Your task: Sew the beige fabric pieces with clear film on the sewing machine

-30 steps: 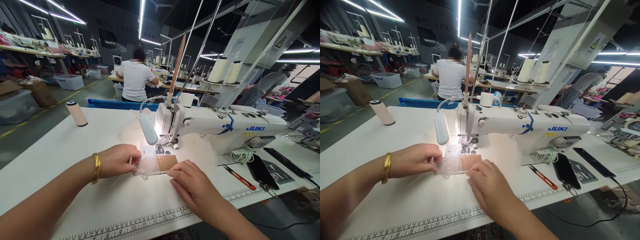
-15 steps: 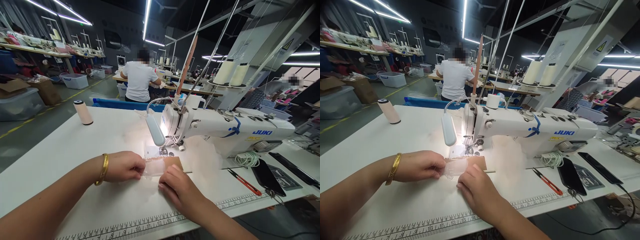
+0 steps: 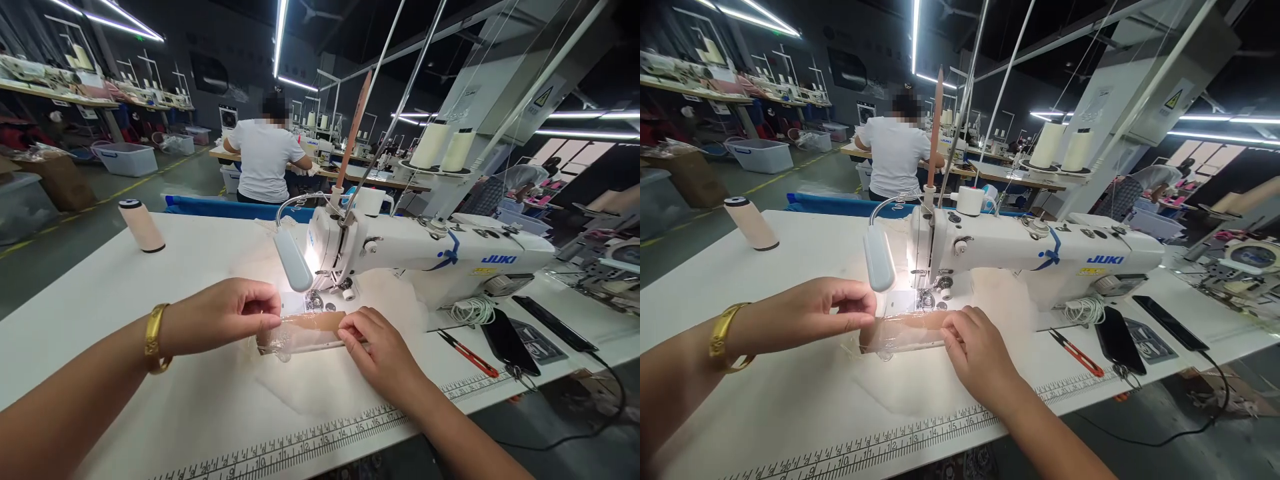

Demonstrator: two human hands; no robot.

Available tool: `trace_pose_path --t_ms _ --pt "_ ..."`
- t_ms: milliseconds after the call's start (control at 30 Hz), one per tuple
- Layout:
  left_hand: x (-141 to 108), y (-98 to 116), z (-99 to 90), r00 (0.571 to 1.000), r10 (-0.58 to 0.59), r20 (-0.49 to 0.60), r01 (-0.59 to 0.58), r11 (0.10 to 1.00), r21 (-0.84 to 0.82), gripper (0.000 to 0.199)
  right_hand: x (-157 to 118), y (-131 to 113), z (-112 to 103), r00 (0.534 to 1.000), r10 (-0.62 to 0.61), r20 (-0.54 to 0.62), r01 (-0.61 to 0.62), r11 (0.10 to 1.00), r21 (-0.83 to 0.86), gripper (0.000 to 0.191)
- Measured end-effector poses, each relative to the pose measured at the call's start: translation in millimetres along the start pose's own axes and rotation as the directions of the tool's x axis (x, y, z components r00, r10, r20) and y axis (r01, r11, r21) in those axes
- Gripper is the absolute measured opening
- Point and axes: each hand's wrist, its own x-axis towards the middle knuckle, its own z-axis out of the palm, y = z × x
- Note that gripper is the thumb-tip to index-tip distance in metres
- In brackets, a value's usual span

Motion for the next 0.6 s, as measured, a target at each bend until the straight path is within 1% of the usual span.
trace_pose_path --t_ms 67,100,167,233,267,333,400,467,600 --pt "-1 6 8.1 0.993 0.037 0.109 -0.037 0.999 -0.009 0.027 -5 0 1 0.997 -0.08 0.0 0.08 0.997 0.024 0.016" --pt "0 9 15.4 0.991 0.038 0.129 -0.042 0.999 0.028 0.026 -8 0 2 0.993 -0.115 0.011 0.114 0.993 0.031 0.015" --pt "5 12 34.1 0.996 0.006 0.084 -0.019 0.988 0.156 0.024 -13 1 6 0.986 -0.164 0.043 0.163 0.986 0.031 0.014" --pt "13 13 53.8 0.999 -0.051 0.005 0.047 0.959 0.278 0.026 -17 3 10 0.98 -0.184 0.074 0.184 0.983 0.01 0.014" --pt "17 12 62.1 0.997 -0.072 -0.023 0.075 0.946 0.316 0.027 -18 3 12 0.979 -0.184 0.084 0.184 0.983 -0.003 0.014" --pt "22 12 72.7 0.995 -0.086 -0.04 0.095 0.935 0.342 0.024 -21 3 14 0.98 -0.174 0.097 0.176 0.984 -0.016 0.014" --pt "24 11 74.9 0.997 -0.07 -0.041 0.08 0.941 0.329 0.019 -23 1 14 0.981 -0.161 0.104 0.164 0.986 -0.019 0.015" --pt "24 9 70.6 0.999 -0.039 -0.031 0.047 0.953 0.299 0.019 -25 -2 13 0.982 -0.155 0.106 0.158 0.987 -0.025 0.015" --pt "22 1 56.7 0.997 0.047 -0.057 -0.035 0.979 0.199 0.033 -28 -4 17 0.981 -0.175 0.084 0.18 0.982 -0.055 0.014"
